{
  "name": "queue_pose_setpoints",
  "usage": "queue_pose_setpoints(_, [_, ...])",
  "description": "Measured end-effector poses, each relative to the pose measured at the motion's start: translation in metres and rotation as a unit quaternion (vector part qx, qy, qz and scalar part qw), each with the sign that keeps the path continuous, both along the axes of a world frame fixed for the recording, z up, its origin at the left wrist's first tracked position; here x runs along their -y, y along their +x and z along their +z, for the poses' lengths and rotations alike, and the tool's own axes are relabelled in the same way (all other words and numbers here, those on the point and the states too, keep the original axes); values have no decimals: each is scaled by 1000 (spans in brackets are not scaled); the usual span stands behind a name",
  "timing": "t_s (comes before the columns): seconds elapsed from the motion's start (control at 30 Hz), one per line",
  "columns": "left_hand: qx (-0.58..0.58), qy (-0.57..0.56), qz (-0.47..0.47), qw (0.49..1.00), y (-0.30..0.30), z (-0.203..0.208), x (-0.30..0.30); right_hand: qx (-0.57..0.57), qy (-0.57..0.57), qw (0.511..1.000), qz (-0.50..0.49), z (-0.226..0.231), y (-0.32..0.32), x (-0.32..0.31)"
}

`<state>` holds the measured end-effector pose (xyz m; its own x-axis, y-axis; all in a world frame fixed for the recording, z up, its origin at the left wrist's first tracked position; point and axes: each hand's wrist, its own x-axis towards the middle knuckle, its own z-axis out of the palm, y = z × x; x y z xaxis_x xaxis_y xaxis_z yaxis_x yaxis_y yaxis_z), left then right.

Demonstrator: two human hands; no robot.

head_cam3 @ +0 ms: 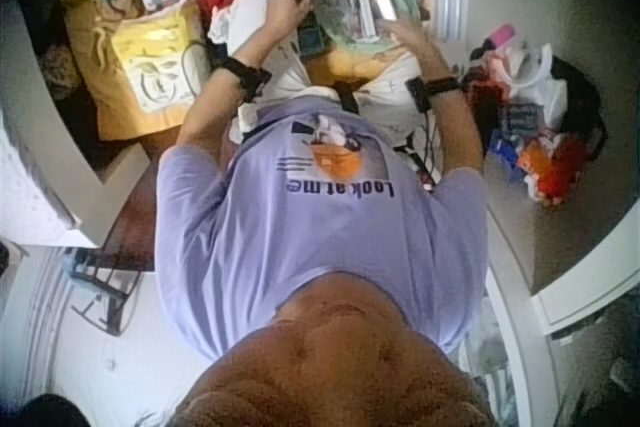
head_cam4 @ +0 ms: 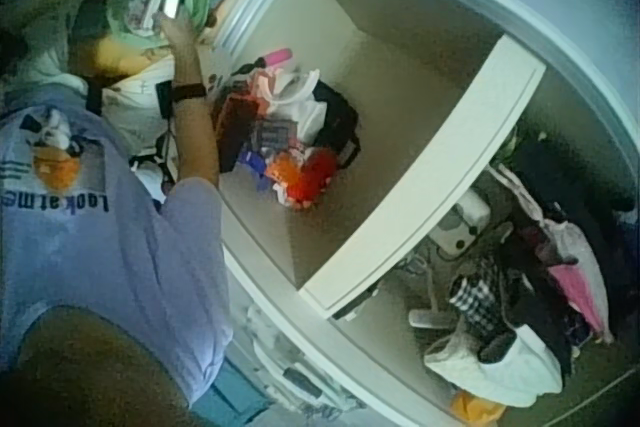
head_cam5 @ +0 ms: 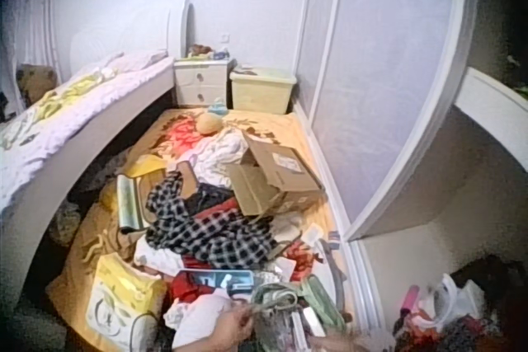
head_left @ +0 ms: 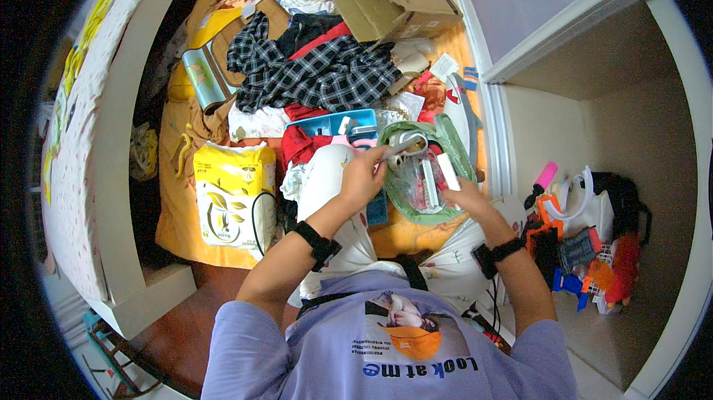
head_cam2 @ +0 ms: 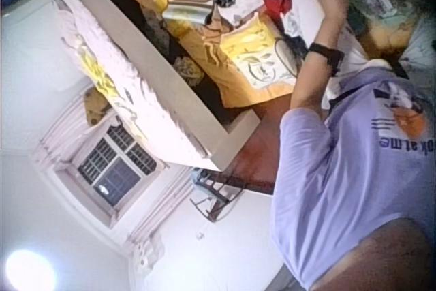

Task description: The person mops the wooden floor with a flat mop, moving around furniture and a baby. Then the person organizes items on a cluttered bed, placing a small white appliance on a shelf and packing several small objects into a green bag.

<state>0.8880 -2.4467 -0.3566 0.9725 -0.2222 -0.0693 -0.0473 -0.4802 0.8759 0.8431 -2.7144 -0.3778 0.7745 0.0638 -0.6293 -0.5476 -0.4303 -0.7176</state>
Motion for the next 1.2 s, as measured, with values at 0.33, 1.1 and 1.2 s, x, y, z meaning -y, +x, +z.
queue_pose_setpoints(0.33, [196,156,-191,949,-22,-33,10,58,-322,944,-46,-56,1,-41])
queue_pose_setpoints(1.1, [-434,-399,33,807,-41,-31,15,-22,271,947,-172,9,-35,-86])
queue_pose_setpoints(1.2, [-372,-350,53,858,-48,-28,6,112,94,981,-127,-10,-32,-84])
